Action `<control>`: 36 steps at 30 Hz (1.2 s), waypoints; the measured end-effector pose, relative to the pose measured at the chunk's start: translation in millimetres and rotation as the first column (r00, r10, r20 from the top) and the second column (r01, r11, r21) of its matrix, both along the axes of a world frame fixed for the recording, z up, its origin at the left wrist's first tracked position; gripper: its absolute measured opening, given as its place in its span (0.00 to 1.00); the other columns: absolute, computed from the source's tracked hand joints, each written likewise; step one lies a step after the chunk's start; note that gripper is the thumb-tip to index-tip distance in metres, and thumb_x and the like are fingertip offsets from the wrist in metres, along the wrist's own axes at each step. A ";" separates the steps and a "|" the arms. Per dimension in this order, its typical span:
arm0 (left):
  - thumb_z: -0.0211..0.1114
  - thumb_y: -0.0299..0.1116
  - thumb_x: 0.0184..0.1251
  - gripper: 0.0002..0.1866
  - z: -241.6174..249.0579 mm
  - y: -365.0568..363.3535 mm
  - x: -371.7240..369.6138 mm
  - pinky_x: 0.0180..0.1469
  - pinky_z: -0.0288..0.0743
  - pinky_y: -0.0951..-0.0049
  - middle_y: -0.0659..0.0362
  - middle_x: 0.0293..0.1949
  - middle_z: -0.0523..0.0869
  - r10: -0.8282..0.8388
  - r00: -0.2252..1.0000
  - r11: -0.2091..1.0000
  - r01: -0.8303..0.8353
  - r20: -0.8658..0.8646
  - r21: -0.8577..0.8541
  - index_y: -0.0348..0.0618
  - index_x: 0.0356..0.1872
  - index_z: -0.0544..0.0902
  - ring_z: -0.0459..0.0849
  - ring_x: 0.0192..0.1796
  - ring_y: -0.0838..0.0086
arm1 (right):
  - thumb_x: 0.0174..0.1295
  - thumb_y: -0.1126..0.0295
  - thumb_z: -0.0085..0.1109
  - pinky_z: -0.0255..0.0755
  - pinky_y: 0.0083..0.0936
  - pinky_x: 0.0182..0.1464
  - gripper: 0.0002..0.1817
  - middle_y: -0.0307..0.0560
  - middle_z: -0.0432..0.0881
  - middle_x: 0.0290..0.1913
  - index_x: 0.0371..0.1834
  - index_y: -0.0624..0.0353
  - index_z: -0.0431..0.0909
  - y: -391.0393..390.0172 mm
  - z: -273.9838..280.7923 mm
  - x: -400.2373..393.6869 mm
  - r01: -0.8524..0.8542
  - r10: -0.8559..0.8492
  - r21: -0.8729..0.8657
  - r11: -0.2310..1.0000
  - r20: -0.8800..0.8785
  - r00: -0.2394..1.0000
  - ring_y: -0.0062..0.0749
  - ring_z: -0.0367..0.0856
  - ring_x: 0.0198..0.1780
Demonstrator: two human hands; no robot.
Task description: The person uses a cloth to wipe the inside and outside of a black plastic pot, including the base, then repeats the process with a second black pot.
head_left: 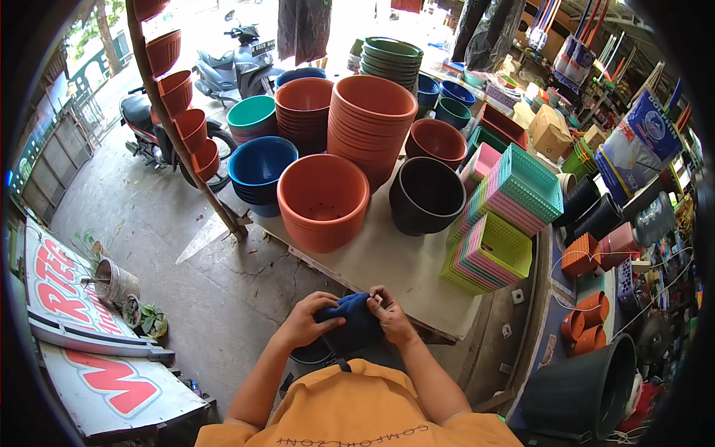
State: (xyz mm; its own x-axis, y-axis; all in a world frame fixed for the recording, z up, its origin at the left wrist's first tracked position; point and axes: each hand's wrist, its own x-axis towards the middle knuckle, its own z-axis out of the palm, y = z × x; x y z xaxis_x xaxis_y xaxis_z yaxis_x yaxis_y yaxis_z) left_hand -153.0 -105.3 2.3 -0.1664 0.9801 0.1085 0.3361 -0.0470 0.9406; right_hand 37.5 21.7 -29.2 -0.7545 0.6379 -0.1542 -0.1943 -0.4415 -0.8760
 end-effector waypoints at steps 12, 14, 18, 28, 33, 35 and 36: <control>0.80 0.45 0.52 0.22 10.5 8.5 -10.9 0.33 0.73 0.67 0.52 0.28 0.82 0.089 0.969 0.954 -0.150 -0.230 -0.260 0.34 0.29 0.82 0.79 0.28 0.66 | 0.72 0.71 0.55 0.74 0.18 0.52 0.15 0.41 0.80 0.47 0.59 0.63 0.71 12.1 3.5 12.8 -0.036 0.025 0.054 0.998 0.187 0.982 0.21 0.77 0.48; 0.80 0.44 0.50 0.22 2.1 8.4 -8.8 0.30 0.71 0.67 0.53 0.26 0.80 0.134 0.971 0.981 -0.158 -0.197 -0.115 0.35 0.27 0.81 0.77 0.25 0.67 | 0.72 0.73 0.54 0.70 0.15 0.54 0.10 0.37 0.80 0.43 0.54 0.62 0.75 6.6 13.0 10.1 0.023 -0.035 0.063 0.998 0.184 0.982 0.18 0.76 0.45; 0.82 0.40 0.47 0.20 10.7 13.1 -0.6 0.30 0.73 0.69 0.53 0.24 0.80 0.214 0.947 0.975 -0.194 -0.240 0.107 0.37 0.24 0.79 0.79 0.25 0.66 | 0.73 0.73 0.52 0.72 0.18 0.55 0.09 0.40 0.80 0.47 0.54 0.62 0.73 9.5 2.0 9.9 0.089 -0.106 0.173 0.981 0.090 0.990 0.20 0.77 0.48; 0.82 0.34 0.47 0.18 10.8 17.4 7.8 0.34 0.76 0.71 0.56 0.29 0.84 0.300 0.924 0.929 -0.227 -0.236 0.292 0.39 0.28 0.77 0.83 0.32 0.68 | 0.72 0.79 0.50 0.68 0.17 0.56 0.08 0.37 0.77 0.46 0.52 0.59 0.74 3.9 13.7 5.1 0.261 -0.251 0.276 0.925 -0.069 0.965 0.19 0.74 0.49; 0.74 0.34 0.61 0.21 -3.9 19.4 29.8 0.47 0.81 0.68 0.54 0.45 0.84 0.231 0.745 0.942 -0.333 0.626 0.048 0.40 0.51 0.75 0.84 0.45 0.68 | 0.72 0.79 0.51 0.68 0.16 0.55 0.08 0.36 0.76 0.45 0.51 0.58 0.74 -0.8 21.2 -2.9 0.326 -0.321 0.288 0.900 -0.066 0.945 0.18 0.73 0.48; 0.70 0.35 0.65 0.23 -7.6 19.8 33.9 0.52 0.81 0.66 0.53 0.50 0.83 0.233 0.613 0.956 -0.288 0.755 -0.062 0.40 0.57 0.72 0.84 0.49 0.67 | 0.73 0.78 0.50 0.69 0.17 0.54 0.09 0.37 0.77 0.46 0.52 0.58 0.74 1.2 17.7 -6.1 0.308 -0.299 0.228 0.924 -0.075 0.951 0.18 0.74 0.46; 0.68 0.37 0.68 0.23 -14.2 19.6 36.6 0.53 0.81 0.64 0.52 0.50 0.83 0.291 0.387 0.953 -0.196 0.875 -0.231 0.40 0.58 0.72 0.84 0.50 0.66 | 0.73 0.78 0.50 0.69 0.17 0.54 0.09 0.37 0.77 0.46 0.52 0.58 0.74 3.0 17.3 -6.0 0.305 -0.297 0.225 0.925 -0.072 0.952 0.18 0.74 0.46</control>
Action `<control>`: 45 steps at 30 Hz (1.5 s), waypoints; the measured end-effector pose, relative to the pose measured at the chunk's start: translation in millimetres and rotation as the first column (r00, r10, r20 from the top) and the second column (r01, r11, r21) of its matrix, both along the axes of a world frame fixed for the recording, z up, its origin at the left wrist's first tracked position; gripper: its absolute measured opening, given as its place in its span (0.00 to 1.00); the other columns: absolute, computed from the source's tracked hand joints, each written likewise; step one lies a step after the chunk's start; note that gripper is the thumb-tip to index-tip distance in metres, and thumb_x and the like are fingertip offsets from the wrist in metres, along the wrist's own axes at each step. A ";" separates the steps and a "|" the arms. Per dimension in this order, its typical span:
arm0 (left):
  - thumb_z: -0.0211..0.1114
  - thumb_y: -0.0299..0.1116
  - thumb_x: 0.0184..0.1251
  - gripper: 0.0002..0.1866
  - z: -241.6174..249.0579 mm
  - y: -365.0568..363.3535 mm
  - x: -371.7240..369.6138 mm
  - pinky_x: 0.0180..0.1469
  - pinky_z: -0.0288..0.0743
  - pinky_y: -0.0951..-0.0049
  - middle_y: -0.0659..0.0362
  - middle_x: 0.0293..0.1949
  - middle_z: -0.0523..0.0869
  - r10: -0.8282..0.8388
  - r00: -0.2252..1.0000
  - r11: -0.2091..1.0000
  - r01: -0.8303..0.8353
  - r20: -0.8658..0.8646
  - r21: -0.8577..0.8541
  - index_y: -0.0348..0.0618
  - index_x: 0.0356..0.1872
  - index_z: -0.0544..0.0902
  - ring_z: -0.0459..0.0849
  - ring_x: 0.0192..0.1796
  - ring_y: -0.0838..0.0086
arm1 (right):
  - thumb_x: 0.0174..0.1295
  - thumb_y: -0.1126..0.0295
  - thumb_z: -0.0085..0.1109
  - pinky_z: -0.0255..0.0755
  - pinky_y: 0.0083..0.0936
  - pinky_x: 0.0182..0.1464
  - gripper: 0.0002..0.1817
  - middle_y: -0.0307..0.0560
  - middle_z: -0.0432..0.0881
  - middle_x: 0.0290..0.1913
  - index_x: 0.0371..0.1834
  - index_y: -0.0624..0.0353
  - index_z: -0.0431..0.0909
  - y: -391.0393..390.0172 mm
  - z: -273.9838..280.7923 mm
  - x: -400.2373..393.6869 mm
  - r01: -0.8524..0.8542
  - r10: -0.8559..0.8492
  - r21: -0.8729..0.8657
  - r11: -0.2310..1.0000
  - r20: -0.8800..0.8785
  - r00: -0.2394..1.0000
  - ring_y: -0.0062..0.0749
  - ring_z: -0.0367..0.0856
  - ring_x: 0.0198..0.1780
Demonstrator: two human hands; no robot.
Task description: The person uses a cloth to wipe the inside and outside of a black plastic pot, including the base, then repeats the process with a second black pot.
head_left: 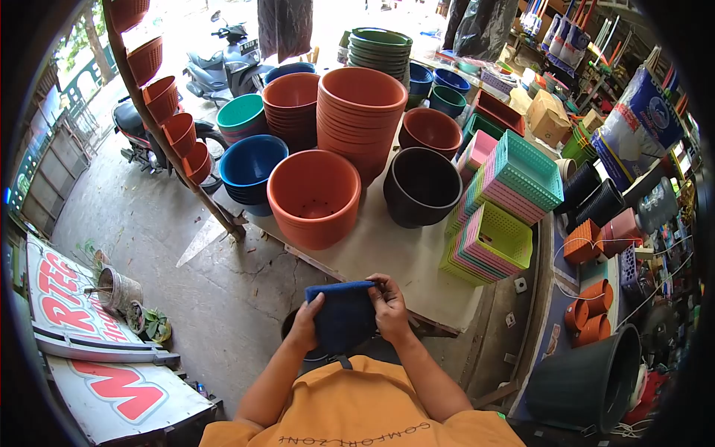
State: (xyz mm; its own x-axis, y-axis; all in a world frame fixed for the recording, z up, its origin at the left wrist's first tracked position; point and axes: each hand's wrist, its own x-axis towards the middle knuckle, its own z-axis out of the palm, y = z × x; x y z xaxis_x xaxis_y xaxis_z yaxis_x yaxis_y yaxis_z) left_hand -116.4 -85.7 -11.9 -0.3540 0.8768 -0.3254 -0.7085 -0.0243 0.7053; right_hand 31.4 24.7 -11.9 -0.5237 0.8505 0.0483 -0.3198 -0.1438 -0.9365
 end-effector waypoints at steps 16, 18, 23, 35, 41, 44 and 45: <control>0.60 0.51 0.73 0.23 -132.7 -14.2 22.2 0.39 0.74 0.69 0.56 0.28 0.84 -0.187 0.775 0.863 -0.164 -0.603 -0.478 0.36 0.35 0.81 0.81 0.33 0.74 | 0.65 0.65 0.64 0.79 0.34 0.54 0.20 0.48 0.84 0.50 0.56 0.63 0.76 12.7 -93.1 21.6 -0.255 0.542 -0.874 0.415 0.012 0.840 0.34 0.84 0.50; 0.59 0.50 0.74 0.23 -163.3 -20.6 26.4 0.38 0.73 0.67 0.54 0.27 0.83 -0.194 0.771 0.820 -0.211 -0.606 -0.532 0.36 0.34 0.81 0.80 0.32 0.72 | 0.66 0.67 0.63 0.80 0.33 0.53 0.18 0.49 0.84 0.49 0.56 0.63 0.76 9.3 -125.3 19.1 -0.236 0.547 -0.887 0.397 0.022 0.837 0.33 0.84 0.49; 0.56 0.47 0.76 0.21 -302.9 -63.2 42.9 0.37 0.73 0.65 0.50 0.26 0.82 -0.102 0.779 0.647 -0.421 -0.619 -0.636 0.36 0.35 0.80 0.80 0.29 0.64 | 0.67 0.67 0.62 0.78 0.33 0.55 0.21 0.50 0.83 0.49 0.59 0.66 0.73 -1.5 -242.8 9.6 -0.073 0.685 -0.914 0.399 0.244 0.687 0.34 0.84 0.50; 0.69 0.32 0.63 0.23 -589.7 -191.7 29.4 0.54 0.74 0.63 0.49 0.47 0.83 -0.144 0.798 0.110 -0.574 -0.585 -0.811 0.37 0.56 0.74 0.82 0.51 0.59 | 0.69 0.67 0.56 0.65 0.36 0.66 0.24 0.57 0.76 0.60 0.65 0.67 0.69 -27.1 -558.2 -74.5 -0.327 0.621 -0.549 0.769 0.764 0.177 0.50 0.75 0.61; 0.74 0.31 0.57 0.24 -646.2 -201.2 0.8 0.52 0.76 0.63 0.48 0.47 0.82 -0.248 0.712 0.026 -0.673 -0.657 -0.739 0.34 0.53 0.76 0.83 0.48 0.59 | 0.67 0.70 0.56 0.60 0.39 0.70 0.28 0.63 0.66 0.62 0.68 0.66 0.63 -25.9 -621.8 -101.7 -0.567 0.320 -0.251 0.785 0.947 0.024 0.58 0.66 0.67; 0.76 0.33 0.54 0.24 -641.7 -201.0 -10.5 0.50 0.76 0.63 0.50 0.43 0.82 -0.183 0.763 -0.020 -0.633 -0.619 -0.774 0.34 0.49 0.77 0.83 0.44 0.60 | 0.63 0.72 0.59 0.60 0.41 0.69 0.28 0.66 0.67 0.62 0.65 0.68 0.63 -25.5 -630.7 -107.0 -0.602 0.234 -0.177 0.778 0.972 0.015 0.59 0.67 0.66; 0.77 0.34 0.53 0.24 -643.3 -200.8 -12.2 0.49 0.76 0.62 0.50 0.40 0.83 -0.120 0.797 -0.024 -0.598 -0.592 -0.801 0.34 0.47 0.78 0.83 0.42 0.60 | 0.62 0.72 0.61 0.61 0.42 0.69 0.28 0.67 0.67 0.61 0.63 0.69 0.63 -26.0 -632.6 -106.7 -0.594 0.211 -0.166 0.787 0.977 0.007 0.60 0.67 0.66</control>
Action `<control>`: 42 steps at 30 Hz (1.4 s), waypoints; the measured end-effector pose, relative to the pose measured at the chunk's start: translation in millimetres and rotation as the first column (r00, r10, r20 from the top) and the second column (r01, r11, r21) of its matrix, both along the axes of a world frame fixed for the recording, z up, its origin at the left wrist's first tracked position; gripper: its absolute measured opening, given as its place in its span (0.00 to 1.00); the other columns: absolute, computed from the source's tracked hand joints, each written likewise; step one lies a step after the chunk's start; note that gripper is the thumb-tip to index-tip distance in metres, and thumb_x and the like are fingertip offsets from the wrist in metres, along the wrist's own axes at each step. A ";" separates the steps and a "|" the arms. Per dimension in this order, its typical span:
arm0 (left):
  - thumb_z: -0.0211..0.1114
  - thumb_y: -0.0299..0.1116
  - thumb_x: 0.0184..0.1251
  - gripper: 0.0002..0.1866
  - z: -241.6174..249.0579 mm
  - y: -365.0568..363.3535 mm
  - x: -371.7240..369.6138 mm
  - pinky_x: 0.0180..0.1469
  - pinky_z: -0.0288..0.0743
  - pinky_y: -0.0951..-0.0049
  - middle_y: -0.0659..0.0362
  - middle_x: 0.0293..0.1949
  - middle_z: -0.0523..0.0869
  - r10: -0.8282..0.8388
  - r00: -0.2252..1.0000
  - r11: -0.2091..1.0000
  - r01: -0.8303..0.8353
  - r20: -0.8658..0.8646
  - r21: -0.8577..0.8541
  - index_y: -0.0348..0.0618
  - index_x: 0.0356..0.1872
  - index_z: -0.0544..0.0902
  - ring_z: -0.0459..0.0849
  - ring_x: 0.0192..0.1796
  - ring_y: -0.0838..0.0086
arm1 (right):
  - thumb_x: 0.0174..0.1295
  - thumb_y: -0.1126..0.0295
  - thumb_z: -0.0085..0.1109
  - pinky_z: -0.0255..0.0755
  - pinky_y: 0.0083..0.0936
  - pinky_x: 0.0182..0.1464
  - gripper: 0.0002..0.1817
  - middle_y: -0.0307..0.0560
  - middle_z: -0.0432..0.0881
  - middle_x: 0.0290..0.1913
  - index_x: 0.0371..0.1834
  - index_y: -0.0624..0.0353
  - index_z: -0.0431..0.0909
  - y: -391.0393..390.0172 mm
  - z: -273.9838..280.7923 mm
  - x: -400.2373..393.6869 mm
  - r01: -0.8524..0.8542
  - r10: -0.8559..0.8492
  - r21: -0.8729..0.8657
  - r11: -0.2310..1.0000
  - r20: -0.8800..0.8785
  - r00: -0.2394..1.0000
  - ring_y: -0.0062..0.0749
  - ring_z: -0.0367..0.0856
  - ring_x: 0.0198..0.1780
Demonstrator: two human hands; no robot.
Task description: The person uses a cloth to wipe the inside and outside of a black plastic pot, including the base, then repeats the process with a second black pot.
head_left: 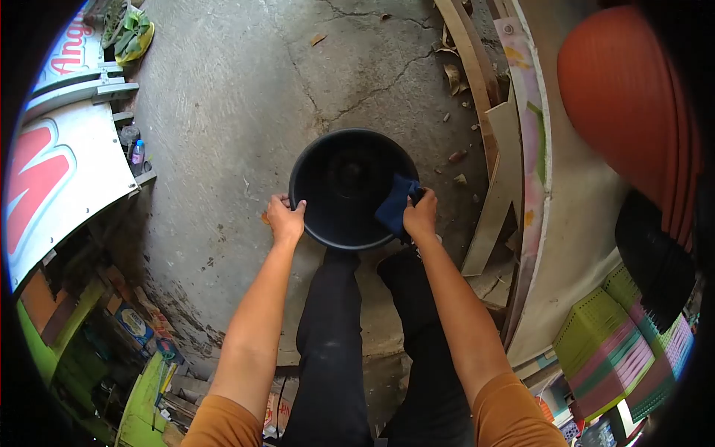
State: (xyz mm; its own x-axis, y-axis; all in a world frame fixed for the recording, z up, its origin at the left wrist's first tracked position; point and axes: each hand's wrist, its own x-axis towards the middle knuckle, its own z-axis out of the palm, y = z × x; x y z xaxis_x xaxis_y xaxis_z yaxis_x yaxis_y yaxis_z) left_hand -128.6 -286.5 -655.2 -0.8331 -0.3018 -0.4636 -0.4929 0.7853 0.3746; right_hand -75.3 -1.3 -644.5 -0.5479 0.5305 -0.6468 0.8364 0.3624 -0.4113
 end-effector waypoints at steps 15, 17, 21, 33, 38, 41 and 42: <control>0.76 0.39 0.53 0.19 4.0 3.1 -21.2 0.40 0.76 0.62 0.50 0.29 0.84 -0.102 0.994 0.995 0.100 0.045 0.025 0.35 0.34 0.79 0.84 0.33 0.59 | 0.58 0.71 0.65 0.65 0.42 0.65 0.27 0.68 0.71 0.58 0.55 0.71 0.61 -0.8 -1.4 -9.5 -0.003 -0.007 0.051 0.999 0.190 0.982 0.59 0.71 0.64; 0.75 0.38 0.54 0.17 8.0 9.2 -26.6 0.42 0.76 0.62 0.49 0.30 0.84 -0.143 0.989 0.989 0.144 0.048 -0.017 0.34 0.34 0.80 0.84 0.34 0.59 | 0.58 0.71 0.64 0.65 0.42 0.65 0.26 0.68 0.71 0.58 0.55 0.70 0.62 -2.8 4.4 -13.5 -0.009 -0.001 0.048 0.999 0.208 0.978 0.59 0.71 0.64; 0.69 0.33 0.58 0.12 11.0 8.9 -24.8 0.45 0.77 0.60 0.49 0.32 0.84 -0.171 0.985 0.977 0.171 -0.008 0.124 0.35 0.37 0.81 0.86 0.39 0.59 | 0.60 0.72 0.62 0.66 0.42 0.65 0.24 0.65 0.73 0.59 0.56 0.67 0.64 -1.4 2.3 -9.2 0.017 -0.027 0.054 0.998 0.185 0.982 0.59 0.71 0.64; 0.52 0.11 0.47 0.28 202.4 28.6 -31.1 0.40 0.77 0.77 0.58 0.37 0.84 0.254 0.892 0.352 -0.446 0.375 0.823 0.36 0.55 0.77 0.82 0.36 0.75 | 0.70 0.62 0.56 0.59 0.30 0.70 0.31 0.54 0.73 0.66 0.71 0.69 0.61 22.6 208.8 20.7 0.441 -0.499 -0.452 0.775 -0.010 0.867 0.38 0.71 0.67; 0.49 0.10 0.43 0.41 340.8 57.1 -16.5 0.49 0.77 0.76 0.55 0.54 0.81 0.193 0.937 0.335 -0.340 0.290 0.878 0.34 0.69 0.68 0.82 0.49 0.72 | 0.69 0.68 0.58 0.68 0.36 0.66 0.27 0.53 0.75 0.62 0.67 0.67 0.64 11.7 324.7 33.2 0.622 -0.854 -0.726 0.295 0.092 0.512 0.39 0.75 0.62; 0.49 0.09 0.42 0.46 422.8 79.0 -6.9 0.65 0.67 0.73 0.53 0.67 0.72 0.092 0.989 0.294 -0.135 0.113 0.946 0.35 0.74 0.61 0.74 0.66 0.69 | 0.69 0.67 0.58 0.71 0.36 0.62 0.24 0.54 0.78 0.58 0.64 0.67 0.67 -2.9 346.5 40.6 0.664 -0.918 -0.690 0.288 0.000 0.398 0.40 0.79 0.57; 0.49 0.10 0.42 0.46 442.7 81.9 -0.9 0.69 0.63 0.72 0.53 0.70 0.70 0.047 0.999 0.306 -0.025 0.011 0.952 0.34 0.74 0.61 0.71 0.69 0.68 | 0.68 0.65 0.58 0.73 0.36 0.60 0.22 0.54 0.80 0.55 0.61 0.66 0.70 -9.5 355.2 38.5 0.678 -0.921 -0.656 0.330 -0.065 0.385 0.40 0.80 0.54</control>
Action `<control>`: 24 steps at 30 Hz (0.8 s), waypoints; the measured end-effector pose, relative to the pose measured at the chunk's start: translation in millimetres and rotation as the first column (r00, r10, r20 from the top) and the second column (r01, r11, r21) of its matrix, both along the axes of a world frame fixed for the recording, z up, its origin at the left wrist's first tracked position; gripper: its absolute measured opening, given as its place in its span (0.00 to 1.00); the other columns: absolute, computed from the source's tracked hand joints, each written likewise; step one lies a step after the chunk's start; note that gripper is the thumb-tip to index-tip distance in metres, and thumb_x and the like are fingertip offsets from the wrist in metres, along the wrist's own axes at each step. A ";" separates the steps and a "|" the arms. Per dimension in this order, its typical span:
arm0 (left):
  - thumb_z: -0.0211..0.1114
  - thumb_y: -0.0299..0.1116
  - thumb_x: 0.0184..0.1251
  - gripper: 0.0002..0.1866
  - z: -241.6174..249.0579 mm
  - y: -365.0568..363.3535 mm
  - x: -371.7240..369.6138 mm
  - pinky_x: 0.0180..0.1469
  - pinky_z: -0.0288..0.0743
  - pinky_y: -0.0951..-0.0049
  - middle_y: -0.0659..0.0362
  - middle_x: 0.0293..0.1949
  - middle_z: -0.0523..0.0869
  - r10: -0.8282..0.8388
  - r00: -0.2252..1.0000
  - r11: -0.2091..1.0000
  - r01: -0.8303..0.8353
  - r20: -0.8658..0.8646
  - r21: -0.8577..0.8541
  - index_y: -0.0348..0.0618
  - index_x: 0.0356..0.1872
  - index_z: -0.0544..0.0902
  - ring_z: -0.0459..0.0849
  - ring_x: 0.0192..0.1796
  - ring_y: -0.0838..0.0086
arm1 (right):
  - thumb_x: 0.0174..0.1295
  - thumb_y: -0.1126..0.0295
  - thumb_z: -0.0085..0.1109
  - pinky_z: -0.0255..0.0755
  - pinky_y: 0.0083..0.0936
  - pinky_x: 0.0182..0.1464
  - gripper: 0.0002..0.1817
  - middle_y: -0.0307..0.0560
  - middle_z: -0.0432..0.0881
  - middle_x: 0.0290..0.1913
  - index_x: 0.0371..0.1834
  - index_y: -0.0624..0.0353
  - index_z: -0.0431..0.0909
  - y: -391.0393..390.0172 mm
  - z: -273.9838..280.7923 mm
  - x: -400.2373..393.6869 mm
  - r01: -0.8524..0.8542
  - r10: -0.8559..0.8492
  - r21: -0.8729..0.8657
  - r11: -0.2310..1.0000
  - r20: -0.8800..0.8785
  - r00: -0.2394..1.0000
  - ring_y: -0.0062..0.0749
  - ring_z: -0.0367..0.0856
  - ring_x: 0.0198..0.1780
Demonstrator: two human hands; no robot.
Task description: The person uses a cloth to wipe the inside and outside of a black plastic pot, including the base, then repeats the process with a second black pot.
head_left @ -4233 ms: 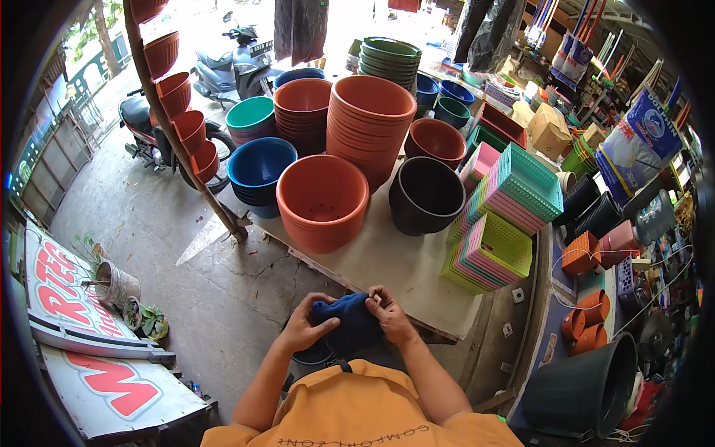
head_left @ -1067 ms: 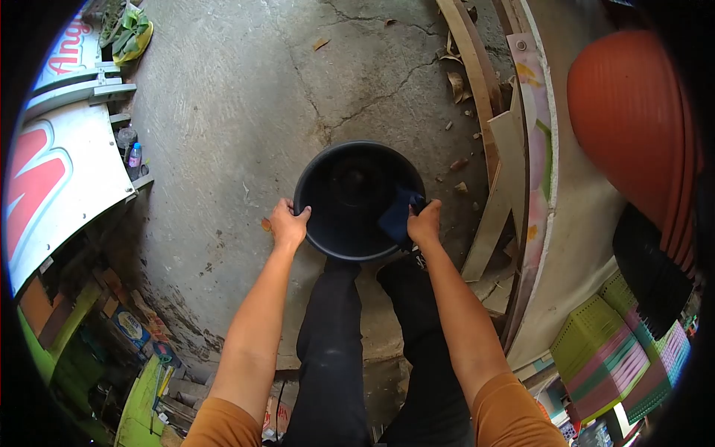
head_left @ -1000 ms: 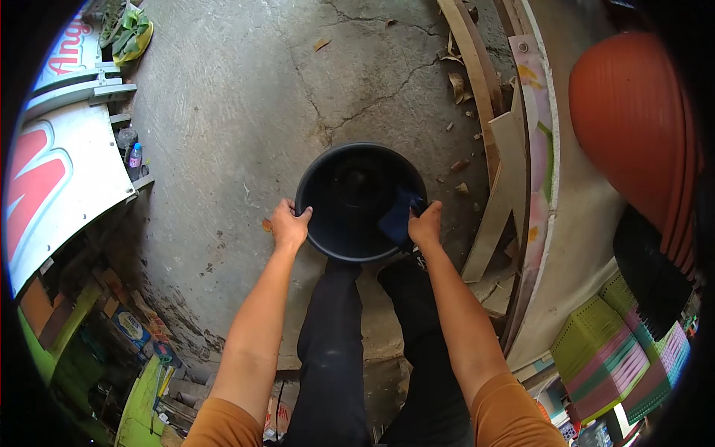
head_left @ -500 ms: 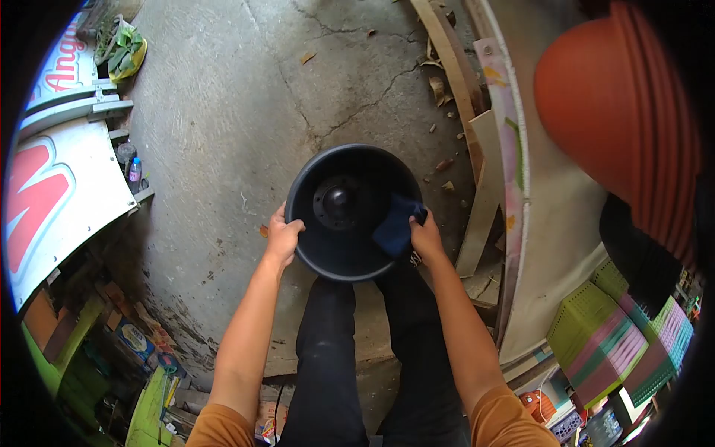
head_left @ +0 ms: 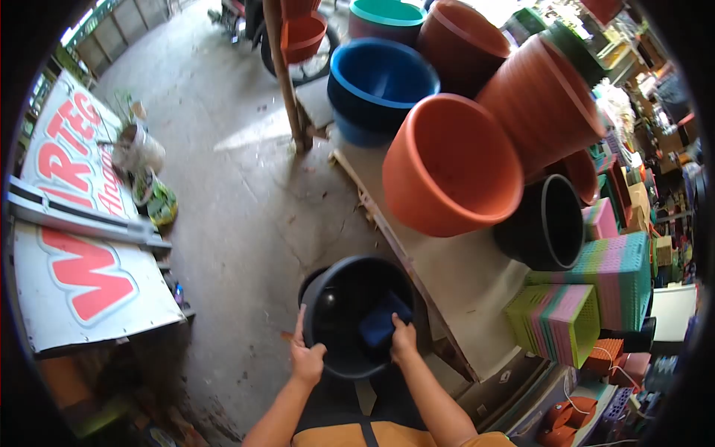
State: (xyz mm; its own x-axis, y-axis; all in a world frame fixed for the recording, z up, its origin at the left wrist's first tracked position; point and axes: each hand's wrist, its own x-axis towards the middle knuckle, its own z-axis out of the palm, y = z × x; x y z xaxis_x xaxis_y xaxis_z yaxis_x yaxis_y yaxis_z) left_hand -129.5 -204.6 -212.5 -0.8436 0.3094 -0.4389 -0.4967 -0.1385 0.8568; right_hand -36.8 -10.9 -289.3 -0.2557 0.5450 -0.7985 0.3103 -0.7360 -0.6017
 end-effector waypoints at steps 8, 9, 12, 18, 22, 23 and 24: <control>0.53 0.13 0.42 0.45 131.7 31.4 37.6 0.78 0.30 0.68 0.55 0.77 0.59 -0.131 0.955 0.976 0.171 -0.267 0.132 0.33 0.72 0.62 0.42 0.81 0.65 | 0.69 0.62 0.50 0.52 0.45 0.74 0.30 0.72 0.64 0.69 0.69 0.71 0.63 -43.3 10.5 -52.7 -0.506 0.513 0.627 0.593 0.190 0.837 0.65 0.61 0.72; 0.52 0.12 0.42 0.45 141.7 31.8 37.1 0.76 0.40 0.69 0.55 0.77 0.59 -0.157 0.931 0.974 0.201 -0.329 0.104 0.34 0.73 0.63 0.50 0.79 0.67 | 0.67 0.62 0.51 0.49 0.48 0.75 0.33 0.73 0.59 0.71 0.70 0.71 0.60 -43.4 20.9 -58.8 -0.441 0.568 0.832 0.337 0.194 0.800 0.66 0.56 0.73; 0.51 0.11 0.42 0.45 149.0 23.8 29.8 0.68 0.59 0.75 0.58 0.76 0.61 -0.179 0.948 0.960 0.227 -0.264 0.165 0.36 0.73 0.63 0.67 0.71 0.72 | 0.65 0.63 0.52 0.41 0.50 0.77 0.37 0.72 0.49 0.76 0.75 0.67 0.52 -36.5 63.6 -62.2 -0.368 0.723 0.928 -0.065 0.298 0.623 0.65 0.46 0.77; 0.49 0.08 0.41 0.46 163.0 10.5 -0.9 0.51 0.73 0.85 0.61 0.68 0.73 -0.159 0.965 0.958 0.202 -0.209 0.202 0.37 0.73 0.65 0.81 0.54 0.82 | 0.61 0.67 0.52 0.57 0.49 0.73 0.38 0.62 0.62 0.74 0.77 0.56 0.54 16.4 135.1 -30.6 -0.755 0.920 0.538 -0.375 0.320 -0.228 0.57 0.60 0.74; 0.52 0.10 0.41 0.31 193.4 17.3 3.0 0.40 0.78 0.80 0.61 0.42 0.87 -0.053 0.976 0.966 0.104 -0.213 0.235 0.38 0.52 0.81 0.85 0.39 0.78 | 0.62 0.65 0.49 0.67 0.39 0.67 0.37 0.50 0.66 0.73 0.78 0.51 0.54 73.1 165.1 -22.5 -0.430 -0.015 -0.094 -0.898 0.983 -0.184 0.36 0.65 0.73; 0.52 0.10 0.41 0.31 193.9 17.2 5.4 0.40 0.78 0.80 0.61 0.42 0.87 -0.057 0.976 0.966 0.107 -0.212 0.235 0.38 0.52 0.81 0.85 0.39 0.78 | 0.61 0.64 0.49 0.65 0.39 0.68 0.37 0.47 0.67 0.73 0.77 0.50 0.57 87.0 169.5 -28.4 -0.471 0.318 0.308 -0.827 0.946 0.061 0.32 0.67 0.72; 0.52 0.10 0.41 0.31 191.0 17.7 6.7 0.38 0.78 0.81 0.62 0.42 0.87 -0.085 0.974 0.967 0.131 -0.209 0.220 0.38 0.53 0.81 0.85 0.38 0.79 | 0.60 0.64 0.49 0.63 0.38 0.70 0.36 0.43 0.68 0.73 0.76 0.50 0.59 101.2 172.6 -40.1 -0.412 0.590 0.662 -0.626 0.748 0.304 0.29 0.69 0.70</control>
State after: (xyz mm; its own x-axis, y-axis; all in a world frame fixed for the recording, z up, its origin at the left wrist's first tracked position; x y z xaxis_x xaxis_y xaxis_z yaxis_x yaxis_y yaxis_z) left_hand -122.8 -186.9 -21.5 -0.8619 0.4765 -0.1738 -0.3447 -0.2989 0.8899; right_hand -76.9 90.3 -116.7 -0.9882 -0.0858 0.1272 -0.1194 0.9506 -0.2866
